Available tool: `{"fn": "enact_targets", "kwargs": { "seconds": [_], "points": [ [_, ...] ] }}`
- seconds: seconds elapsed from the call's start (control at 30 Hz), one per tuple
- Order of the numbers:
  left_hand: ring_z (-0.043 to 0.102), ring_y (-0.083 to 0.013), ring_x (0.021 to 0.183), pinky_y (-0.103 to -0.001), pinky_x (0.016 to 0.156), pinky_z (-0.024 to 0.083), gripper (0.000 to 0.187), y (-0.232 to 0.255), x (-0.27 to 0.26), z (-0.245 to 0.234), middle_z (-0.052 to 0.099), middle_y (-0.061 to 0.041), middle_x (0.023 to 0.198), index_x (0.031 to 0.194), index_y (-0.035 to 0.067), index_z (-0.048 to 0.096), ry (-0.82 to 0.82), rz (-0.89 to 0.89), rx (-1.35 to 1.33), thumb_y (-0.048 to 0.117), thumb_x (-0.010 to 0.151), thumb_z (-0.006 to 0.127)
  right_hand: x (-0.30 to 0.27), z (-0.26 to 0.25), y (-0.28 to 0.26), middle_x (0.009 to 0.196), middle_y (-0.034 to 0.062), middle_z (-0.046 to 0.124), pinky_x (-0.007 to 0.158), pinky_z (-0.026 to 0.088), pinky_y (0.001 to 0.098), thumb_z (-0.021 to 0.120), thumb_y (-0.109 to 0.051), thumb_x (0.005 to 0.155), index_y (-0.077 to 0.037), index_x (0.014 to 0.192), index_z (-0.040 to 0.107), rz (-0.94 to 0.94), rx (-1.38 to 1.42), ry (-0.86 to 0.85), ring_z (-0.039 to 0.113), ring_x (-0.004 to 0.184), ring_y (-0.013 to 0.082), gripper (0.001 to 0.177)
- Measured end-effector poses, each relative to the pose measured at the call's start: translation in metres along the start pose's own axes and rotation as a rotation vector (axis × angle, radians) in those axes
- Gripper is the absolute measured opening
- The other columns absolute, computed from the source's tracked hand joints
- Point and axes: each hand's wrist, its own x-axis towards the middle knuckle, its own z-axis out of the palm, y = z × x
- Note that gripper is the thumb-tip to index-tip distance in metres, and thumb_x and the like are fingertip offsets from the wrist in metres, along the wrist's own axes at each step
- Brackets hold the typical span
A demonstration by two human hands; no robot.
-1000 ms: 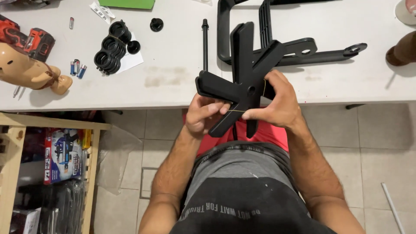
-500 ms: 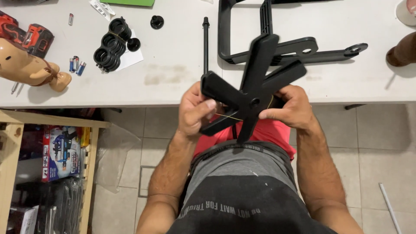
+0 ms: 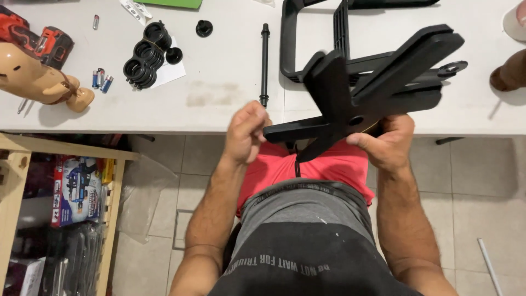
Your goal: Unboxing a massage gun kit and assembling the associated storage stand.
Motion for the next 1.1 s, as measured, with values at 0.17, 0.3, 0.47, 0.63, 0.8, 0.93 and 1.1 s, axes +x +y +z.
{"fn": "enact_targets", "kwargs": {
  "seconds": [0.17, 0.3, 0.47, 0.63, 0.8, 0.93, 1.1],
  "points": [
    [0.057, -0.0158, 0.051, -0.023, 0.052, 0.045, 0.032, -0.014, -0.010, 0.038, 0.054, -0.008, 0.053, 0.082, 0.000, 0.063, -0.222, -0.030, 0.222, -0.010, 0.059, 0.044, -0.007, 0.026, 0.008, 0.070, 0.0170, 0.068, 0.036, 0.057, 0.0270, 0.094, -0.012, 0.067, 0.006, 0.111, 0.059, 0.193, 0.297, -0.035, 0.066, 0.043, 0.0165, 0.060],
    [0.056, -0.0107, 0.049, -0.020, 0.048, 0.043, 0.007, -0.038, -0.006, 0.030, 0.058, -0.007, 0.059, 0.091, 0.003, 0.065, -0.176, -0.118, 0.141, 0.010, 0.090, 0.067, -0.009, 0.049, -0.004, 0.073, 0.0179, 0.068, 0.039, 0.061, 0.0303, 0.093, -0.009, 0.066, 0.011, 0.114, 0.060, 0.229, 0.420, -0.108, 0.070, 0.049, 0.0180, 0.061],
    [0.063, -0.0307, 0.125, -0.046, 0.111, 0.044, 0.065, -0.025, -0.009, 0.006, 0.070, -0.018, 0.130, 0.133, 0.000, 0.067, -0.595, 0.081, 0.053, 0.007, 0.072, 0.087, -0.009, 0.049, -0.010, 0.063, 0.0120, 0.064, 0.040, 0.054, 0.0234, 0.088, -0.004, 0.073, 0.008, 0.096, 0.068, 0.259, 0.296, -0.232, 0.062, 0.047, 0.0103, 0.033],
    [0.064, -0.0296, 0.123, -0.048, 0.107, 0.050, 0.064, -0.006, -0.030, 0.038, 0.067, -0.021, 0.131, 0.136, -0.003, 0.063, -0.281, -0.149, 0.349, 0.009, 0.078, 0.087, 0.007, 0.058, -0.026, 0.056, 0.0110, 0.060, 0.038, 0.051, 0.0224, 0.086, -0.003, 0.077, 0.005, 0.086, 0.066, 0.265, 0.157, -0.221, 0.059, 0.044, 0.0111, 0.023],
    [0.068, -0.0213, 0.105, -0.045, 0.090, 0.058, 0.039, -0.042, -0.028, 0.029, 0.074, -0.017, 0.112, 0.121, -0.006, 0.071, -0.161, 0.062, 0.274, 0.012, 0.088, 0.082, 0.009, 0.061, -0.033, 0.052, 0.0112, 0.060, 0.040, 0.051, 0.0229, 0.087, -0.004, 0.079, 0.003, 0.081, 0.067, 0.246, 0.074, -0.244, 0.061, 0.045, 0.0110, 0.022],
    [0.069, -0.0238, 0.112, -0.048, 0.096, 0.058, 0.041, -0.044, -0.030, -0.007, 0.072, -0.016, 0.122, 0.132, -0.004, 0.066, -0.145, 0.072, 0.048, 0.007, 0.093, 0.071, -0.002, 0.037, -0.017, 0.064, 0.0094, 0.070, 0.056, 0.053, 0.0287, 0.087, -0.015, 0.082, 0.000, 0.092, 0.076, 0.182, -0.145, -0.303, 0.058, 0.062, 0.0090, 0.021],
    [0.069, -0.0294, 0.115, -0.057, 0.099, 0.058, 0.041, -0.033, -0.006, -0.048, 0.068, -0.021, 0.129, 0.138, 0.001, 0.061, -0.022, 0.167, -0.215, 0.008, 0.098, 0.060, -0.007, 0.004, -0.020, 0.064, 0.0078, 0.073, 0.062, 0.053, 0.0277, 0.080, -0.013, 0.091, -0.006, 0.084, 0.079, 0.240, -0.302, -0.187, 0.060, 0.065, 0.0076, 0.010]
  ]
}}
